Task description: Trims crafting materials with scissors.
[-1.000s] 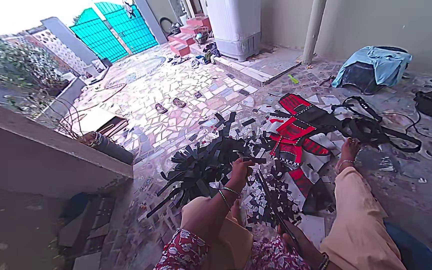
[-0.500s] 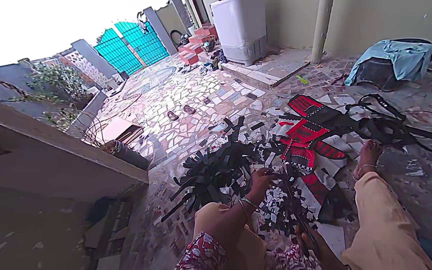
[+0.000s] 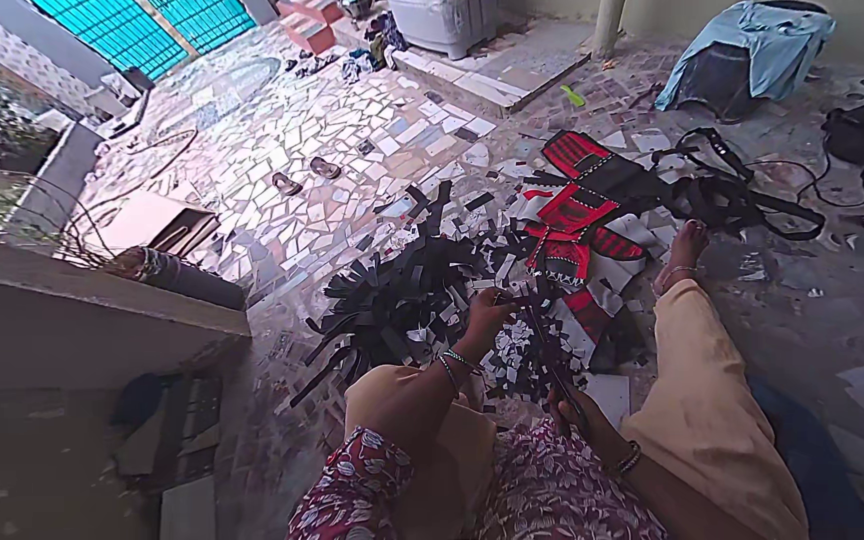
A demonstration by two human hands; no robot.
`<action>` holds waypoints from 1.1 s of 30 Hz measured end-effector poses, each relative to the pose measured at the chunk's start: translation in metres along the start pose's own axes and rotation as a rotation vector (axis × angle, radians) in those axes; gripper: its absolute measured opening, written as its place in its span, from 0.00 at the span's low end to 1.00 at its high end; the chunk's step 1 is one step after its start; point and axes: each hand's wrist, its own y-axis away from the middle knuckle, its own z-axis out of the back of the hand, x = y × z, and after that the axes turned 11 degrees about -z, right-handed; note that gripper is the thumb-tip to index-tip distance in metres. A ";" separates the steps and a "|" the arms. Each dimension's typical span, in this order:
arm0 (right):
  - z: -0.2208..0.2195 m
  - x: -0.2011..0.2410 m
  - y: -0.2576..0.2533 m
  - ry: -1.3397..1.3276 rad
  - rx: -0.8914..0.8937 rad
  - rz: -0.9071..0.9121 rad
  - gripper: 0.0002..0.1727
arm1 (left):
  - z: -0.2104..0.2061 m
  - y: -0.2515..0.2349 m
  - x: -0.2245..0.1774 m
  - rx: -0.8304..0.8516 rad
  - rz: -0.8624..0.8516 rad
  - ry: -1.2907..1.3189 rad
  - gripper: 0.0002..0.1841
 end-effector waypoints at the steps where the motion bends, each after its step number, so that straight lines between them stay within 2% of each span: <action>1: 0.000 0.001 0.000 0.002 -0.002 0.003 0.37 | 0.000 0.001 0.001 0.017 -0.001 -0.003 0.09; 10: -0.002 0.008 0.003 -0.086 -0.066 -0.048 0.35 | -0.005 0.006 0.003 0.133 -0.003 -0.063 0.10; 25: 0.000 0.004 0.000 -0.096 -0.043 -0.031 0.32 | -0.005 0.004 0.005 0.121 -0.016 -0.109 0.10; 33: 0.001 0.005 0.002 -0.114 -0.060 -0.037 0.35 | -0.005 0.004 0.005 0.122 -0.017 -0.101 0.11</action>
